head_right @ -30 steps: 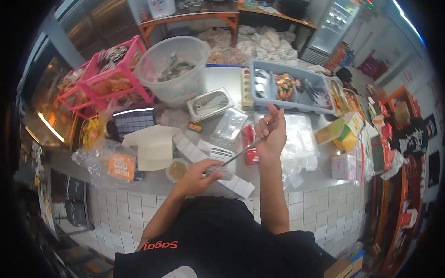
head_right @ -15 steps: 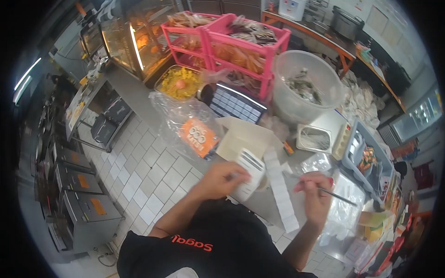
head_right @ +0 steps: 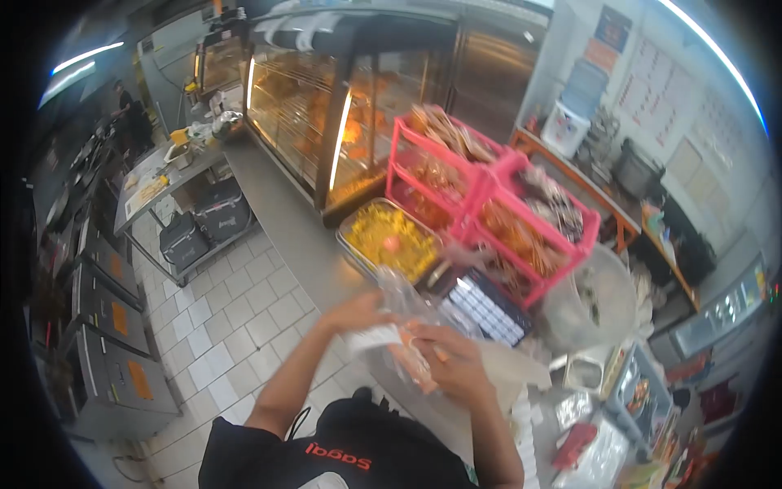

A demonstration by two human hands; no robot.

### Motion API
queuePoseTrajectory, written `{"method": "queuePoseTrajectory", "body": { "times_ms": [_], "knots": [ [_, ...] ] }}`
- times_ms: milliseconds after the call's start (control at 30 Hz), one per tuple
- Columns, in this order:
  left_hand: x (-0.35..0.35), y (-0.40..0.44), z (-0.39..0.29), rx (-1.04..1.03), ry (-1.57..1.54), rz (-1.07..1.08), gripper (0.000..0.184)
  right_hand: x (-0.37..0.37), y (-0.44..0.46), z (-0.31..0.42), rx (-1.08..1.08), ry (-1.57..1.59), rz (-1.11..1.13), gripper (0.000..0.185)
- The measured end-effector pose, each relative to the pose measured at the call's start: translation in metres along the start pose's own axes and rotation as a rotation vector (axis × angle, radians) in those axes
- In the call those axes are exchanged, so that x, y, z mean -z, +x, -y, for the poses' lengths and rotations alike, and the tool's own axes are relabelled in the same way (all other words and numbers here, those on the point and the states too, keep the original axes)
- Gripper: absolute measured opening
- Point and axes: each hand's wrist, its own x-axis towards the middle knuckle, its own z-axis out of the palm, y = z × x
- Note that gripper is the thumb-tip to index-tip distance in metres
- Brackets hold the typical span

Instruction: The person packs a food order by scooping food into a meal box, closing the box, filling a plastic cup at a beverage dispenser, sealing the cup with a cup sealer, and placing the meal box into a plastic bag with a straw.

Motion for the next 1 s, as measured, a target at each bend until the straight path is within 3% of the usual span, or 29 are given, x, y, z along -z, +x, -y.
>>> {"method": "queuePoseTrajectory", "body": {
  "times_ms": [33,67,100,167,267,367,433,500,633,667,733,800,867,933,1000],
  "knots": [
    [-0.015,0.016,0.013,-0.166,-0.154,-0.047,0.065,-0.011,0.013,-0.010,-0.025,-0.112,0.078,0.015],
    [-0.027,0.030,0.025,-0.116,-0.206,-0.098,0.051,-0.021,0.019,-0.020,-0.057,-0.224,0.154,0.017],
    [-0.038,0.046,0.042,-0.192,-0.294,-0.088,0.036,-0.027,0.020,-0.034,-0.075,-0.265,0.157,0.017],
    [-0.046,0.045,0.039,-0.196,-0.425,-0.120,0.028,-0.026,0.011,-0.060,-0.163,-0.402,0.181,0.019],
    [-0.055,0.046,0.047,-0.301,-0.458,-0.139,0.026,-0.016,-0.005,-0.080,-0.285,-0.520,0.124,0.018],
    [-0.041,0.030,0.035,-0.196,-0.364,-0.172,0.025,-0.005,-0.024,-0.106,-0.435,-0.786,0.271,0.024],
    [-0.025,0.012,0.020,-0.357,-0.155,-0.362,0.022,-0.010,-0.027,-0.112,-0.483,-0.884,0.331,0.028],
    [-0.010,0.005,0.014,-0.314,-0.065,-0.330,0.024,-0.018,-0.023,-0.108,-0.734,-1.021,0.549,0.033],
    [0.005,-0.006,0.006,-0.357,0.009,-0.307,0.025,-0.036,-0.009,-0.131,-0.887,-1.100,0.641,0.034],
    [0.009,-0.008,0.004,-0.390,0.009,-0.275,0.025,-0.041,-0.006,-0.129,-0.879,-1.115,0.643,0.034],
    [0.010,-0.009,0.003,-0.419,-0.063,-0.268,0.027,-0.045,-0.012,-0.130,-0.755,-0.955,0.320,0.036],
    [0.007,-0.007,0.007,-0.449,-0.076,-0.167,0.028,-0.042,-0.025,-0.146,-0.692,-1.001,0.261,0.035],
    [-0.006,0.000,0.018,-0.517,-0.132,-0.184,0.028,-0.041,-0.029,-0.144,-0.603,-0.856,0.082,0.035],
    [-0.007,-0.005,0.018,-0.555,-0.169,-0.225,0.026,-0.033,-0.037,-0.173,-0.618,-0.839,0.120,0.041],
    [-0.003,-0.008,0.019,-0.546,-0.172,-0.230,0.025,-0.036,-0.038,-0.188,-0.771,-0.991,0.375,0.042]
  ]
}}
